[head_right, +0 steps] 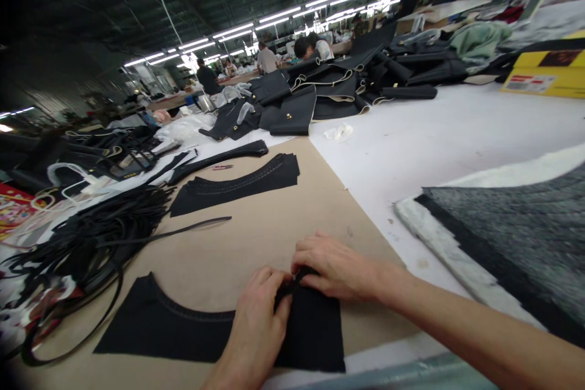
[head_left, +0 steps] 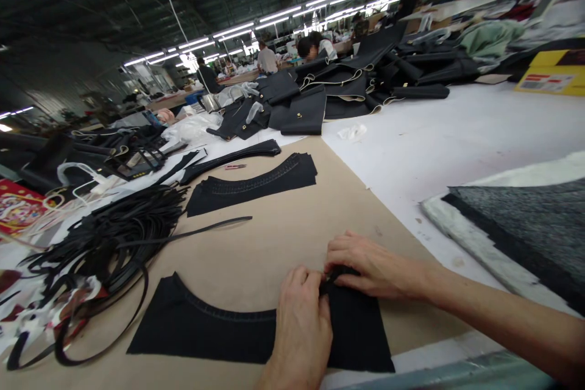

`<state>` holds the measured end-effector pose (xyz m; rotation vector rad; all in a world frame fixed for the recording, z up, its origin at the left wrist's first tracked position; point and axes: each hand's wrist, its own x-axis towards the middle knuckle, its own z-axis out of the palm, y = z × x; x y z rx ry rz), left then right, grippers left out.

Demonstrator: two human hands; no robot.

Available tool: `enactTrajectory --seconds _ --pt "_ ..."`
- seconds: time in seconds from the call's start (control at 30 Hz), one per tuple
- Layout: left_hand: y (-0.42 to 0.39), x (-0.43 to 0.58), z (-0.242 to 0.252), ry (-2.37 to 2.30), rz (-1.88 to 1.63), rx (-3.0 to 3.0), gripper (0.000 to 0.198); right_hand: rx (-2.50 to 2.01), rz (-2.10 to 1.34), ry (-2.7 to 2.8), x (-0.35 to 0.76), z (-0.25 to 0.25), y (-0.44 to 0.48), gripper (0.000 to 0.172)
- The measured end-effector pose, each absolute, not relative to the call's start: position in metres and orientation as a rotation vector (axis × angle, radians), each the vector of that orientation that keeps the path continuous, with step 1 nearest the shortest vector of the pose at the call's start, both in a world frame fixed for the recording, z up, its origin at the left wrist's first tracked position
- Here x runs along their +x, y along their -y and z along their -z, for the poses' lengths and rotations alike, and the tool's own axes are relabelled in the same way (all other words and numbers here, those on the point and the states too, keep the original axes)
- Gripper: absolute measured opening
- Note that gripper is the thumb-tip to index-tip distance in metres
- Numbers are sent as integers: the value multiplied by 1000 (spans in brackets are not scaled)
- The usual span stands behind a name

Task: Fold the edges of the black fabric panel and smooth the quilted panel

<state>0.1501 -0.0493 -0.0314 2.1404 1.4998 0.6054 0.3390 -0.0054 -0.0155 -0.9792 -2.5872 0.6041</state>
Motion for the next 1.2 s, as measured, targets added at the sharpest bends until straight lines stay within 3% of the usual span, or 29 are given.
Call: enactTrajectory --seconds 0.57,1.03,1.2 --pt "69 145 82 -1282 -827 2856 48 -890 -540 2621 354 17 7 11" --pt "58 149 67 -1375 -695 2635 40 -884 -461 2641 360 19 8 13" --pt "60 153 68 -1401 -652 2665 46 -875 -484 2631 363 19 7 12"
